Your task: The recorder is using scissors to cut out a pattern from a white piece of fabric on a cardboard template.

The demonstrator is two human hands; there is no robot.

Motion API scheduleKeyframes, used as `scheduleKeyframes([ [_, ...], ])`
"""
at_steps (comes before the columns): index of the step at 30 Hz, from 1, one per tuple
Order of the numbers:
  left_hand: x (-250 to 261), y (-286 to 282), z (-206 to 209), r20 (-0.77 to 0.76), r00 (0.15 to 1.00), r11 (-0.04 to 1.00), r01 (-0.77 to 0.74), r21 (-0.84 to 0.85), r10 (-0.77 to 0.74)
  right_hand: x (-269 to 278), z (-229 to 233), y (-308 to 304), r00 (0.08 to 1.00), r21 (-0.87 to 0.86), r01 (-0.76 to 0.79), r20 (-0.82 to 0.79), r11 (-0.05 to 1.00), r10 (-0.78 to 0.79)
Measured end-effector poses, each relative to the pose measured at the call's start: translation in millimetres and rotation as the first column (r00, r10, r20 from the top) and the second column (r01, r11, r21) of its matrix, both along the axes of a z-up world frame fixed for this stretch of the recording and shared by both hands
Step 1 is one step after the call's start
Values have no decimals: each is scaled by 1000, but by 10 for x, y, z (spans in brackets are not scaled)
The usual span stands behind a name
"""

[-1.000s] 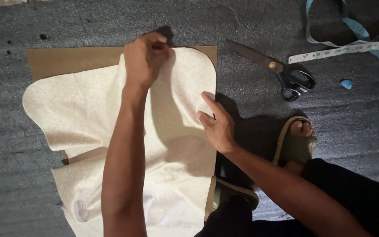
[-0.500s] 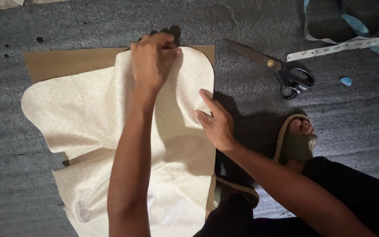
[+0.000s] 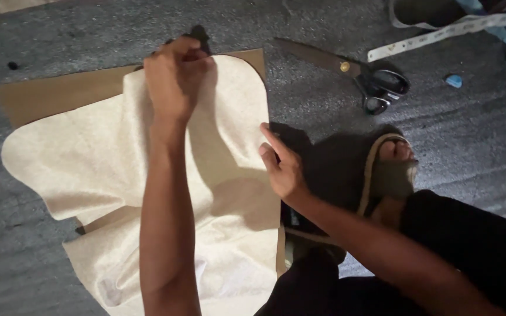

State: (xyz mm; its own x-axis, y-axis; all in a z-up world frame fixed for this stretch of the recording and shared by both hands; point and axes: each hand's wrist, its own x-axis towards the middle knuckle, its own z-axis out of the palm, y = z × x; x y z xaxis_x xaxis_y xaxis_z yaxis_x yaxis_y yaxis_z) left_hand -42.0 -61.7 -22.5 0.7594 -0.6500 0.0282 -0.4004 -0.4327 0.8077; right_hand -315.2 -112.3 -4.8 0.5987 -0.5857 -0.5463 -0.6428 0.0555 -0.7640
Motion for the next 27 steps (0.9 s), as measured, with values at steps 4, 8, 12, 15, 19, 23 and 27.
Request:
scheduleKeyframes([
  [4, -11, -4, 51, -32, 999, 999, 40, -26, -41, -51, -21, 5, 983, -76, -43, 178, 996, 56],
  [8, -13, -24, -17, -64, 998, 1000, -3, -28, 1, -46, 11, -21, 975, -134, -32, 215, 990, 60],
  [12, -7, -34, -17, -58, 998, 999, -6, -39, 4, -28, 0, -26, 980, -114, -31, 193, 993, 52],
  [15, -10, -48, 65, -68, 998, 999, -8, -36, 5, -20, -3, -30, 976, -143, -41, 207, 989, 71],
  [19, -38, -22, -68, 47, 999, 999, 26, -34, -24, -37, -45, -18, 971, -150, -56, 222, 987, 89],
  [23, -80, -46, -39, 139, 989, 997, -64, 45, 57, -30, -70, -6, 990, -108, -34, 130, 994, 48],
  [27, -108, -64, -92, 143, 986, 996, -87, 15, 84, -55, -86, -24, 991, -153, -64, 109, 986, 82],
])
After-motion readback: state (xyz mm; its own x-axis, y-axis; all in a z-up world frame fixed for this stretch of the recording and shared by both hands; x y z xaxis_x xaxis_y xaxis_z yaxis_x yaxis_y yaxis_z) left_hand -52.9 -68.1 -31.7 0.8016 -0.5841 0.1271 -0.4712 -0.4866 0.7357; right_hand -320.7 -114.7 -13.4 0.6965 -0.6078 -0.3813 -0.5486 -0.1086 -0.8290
